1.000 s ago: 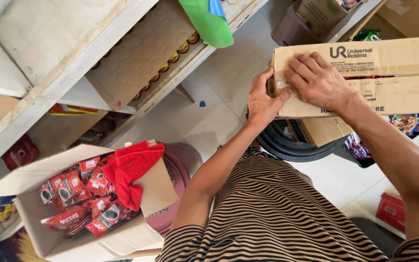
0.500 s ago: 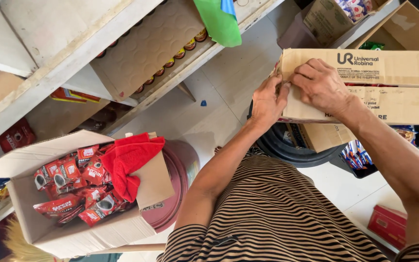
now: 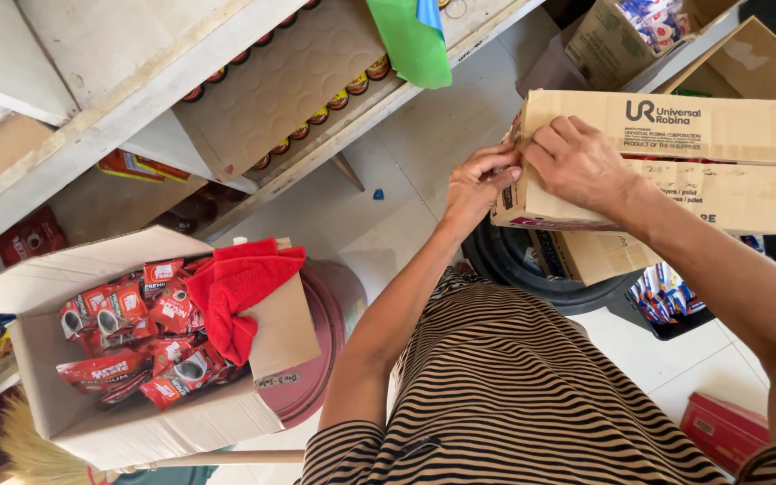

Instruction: Opening a cardboard box of coffee sachets and placing them on a grocery store shelf.

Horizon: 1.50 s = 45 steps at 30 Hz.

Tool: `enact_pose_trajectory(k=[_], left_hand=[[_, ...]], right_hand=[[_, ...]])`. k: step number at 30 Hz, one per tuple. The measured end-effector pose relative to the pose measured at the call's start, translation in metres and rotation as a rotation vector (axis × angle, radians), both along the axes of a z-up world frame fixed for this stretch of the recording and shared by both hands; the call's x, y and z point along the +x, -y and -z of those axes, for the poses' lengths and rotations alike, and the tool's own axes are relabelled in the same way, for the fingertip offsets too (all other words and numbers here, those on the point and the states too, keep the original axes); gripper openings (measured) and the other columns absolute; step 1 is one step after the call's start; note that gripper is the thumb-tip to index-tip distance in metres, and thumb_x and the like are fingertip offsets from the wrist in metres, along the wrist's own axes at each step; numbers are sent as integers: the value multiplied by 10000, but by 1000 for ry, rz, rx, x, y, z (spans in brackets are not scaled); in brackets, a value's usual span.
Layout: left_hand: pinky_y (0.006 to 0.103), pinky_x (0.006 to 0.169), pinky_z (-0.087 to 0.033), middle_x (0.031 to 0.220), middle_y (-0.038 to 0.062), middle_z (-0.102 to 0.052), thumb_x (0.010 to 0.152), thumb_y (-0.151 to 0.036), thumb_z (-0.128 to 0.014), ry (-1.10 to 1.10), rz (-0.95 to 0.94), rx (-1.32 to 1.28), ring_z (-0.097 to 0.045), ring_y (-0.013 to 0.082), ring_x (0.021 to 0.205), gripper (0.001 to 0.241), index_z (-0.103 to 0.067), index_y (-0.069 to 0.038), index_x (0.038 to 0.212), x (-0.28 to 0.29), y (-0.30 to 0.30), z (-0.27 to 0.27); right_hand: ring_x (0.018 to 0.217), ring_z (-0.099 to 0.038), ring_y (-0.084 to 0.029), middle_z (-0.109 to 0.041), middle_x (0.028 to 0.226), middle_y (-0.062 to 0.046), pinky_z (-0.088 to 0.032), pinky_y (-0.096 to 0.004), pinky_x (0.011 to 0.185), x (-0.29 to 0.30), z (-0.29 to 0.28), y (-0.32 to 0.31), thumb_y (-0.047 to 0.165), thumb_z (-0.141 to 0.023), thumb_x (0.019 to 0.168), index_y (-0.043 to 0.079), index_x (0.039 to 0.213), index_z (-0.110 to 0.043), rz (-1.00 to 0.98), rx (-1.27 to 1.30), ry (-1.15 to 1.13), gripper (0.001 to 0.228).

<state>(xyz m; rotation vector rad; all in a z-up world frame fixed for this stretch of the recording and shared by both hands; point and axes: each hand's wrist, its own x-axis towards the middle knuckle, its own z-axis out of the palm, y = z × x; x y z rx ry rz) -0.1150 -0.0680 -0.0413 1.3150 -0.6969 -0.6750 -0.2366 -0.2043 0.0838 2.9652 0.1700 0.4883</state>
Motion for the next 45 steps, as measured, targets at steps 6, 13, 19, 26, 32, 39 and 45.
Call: enact_pose_trajectory(k=[6,13,19,26,32,39,45], left_hand=[[280,961,-566,1333,100,-707,884,-64,-815,-107,-7,-79,-682,140,1126,289,-778,-50,1171,-5,4,21],[290,1008,-568,1364,108,-693,888,-93,-827,-156,-53,-134,-666,158,1197,297,-776,-45,1176,-12,6,14],[331,928,-596,1370,68,-599,815,-150,-852,-159,-40,-67,-592,166,1165,482,-713,-47,1264,-20,6,-13],[386,1107,-469,1428,157,-525,726,-297,-912,-2,-13,-25,-541,256,1303,871,-529,-34,1463,-24,9,-27],[380,1166,-440,1462,162,-489,777,-272,-877,43,-52,-63,-517,273,1377,799,-541,-29,1460,-28,9,-23],[403,1155,-421,1461,163,-466,750,-255,-856,152,-54,-10,-482,302,1380,765,-552,-49,1422,-25,6,-44],[401,1145,-443,1464,153,-463,785,-282,-826,136,-43,-4,-502,295,1364,723,-532,-41,1400,-31,9,-28]], right_hand=[[979,-626,-229,-609,975,-57,-587,-322,781,-1,-12,9,165,-665,779,45,1012,-698,-120,-117,-59,264],[971,-623,-218,-628,1011,-52,-594,-314,809,-1,-23,8,158,-668,779,36,1031,-700,-142,-165,-60,282],[1095,-632,-281,-650,1123,-71,-571,-382,918,-6,-17,8,113,-698,813,44,1157,-692,68,148,-117,351],[1240,-555,-393,-576,1302,-154,-477,-501,1040,10,-27,23,260,-722,851,115,1312,-620,200,223,-283,493],[1274,-547,-363,-568,1321,-148,-487,-480,1043,18,-45,27,294,-728,801,137,1379,-553,176,106,-452,624],[1098,-654,-353,-648,1146,-205,-595,-390,912,19,-10,21,298,-688,812,40,1194,-602,50,-389,-253,469],[956,-673,-303,-670,975,-71,-589,-406,802,31,6,40,151,-712,747,99,982,-707,39,-46,-196,241]])
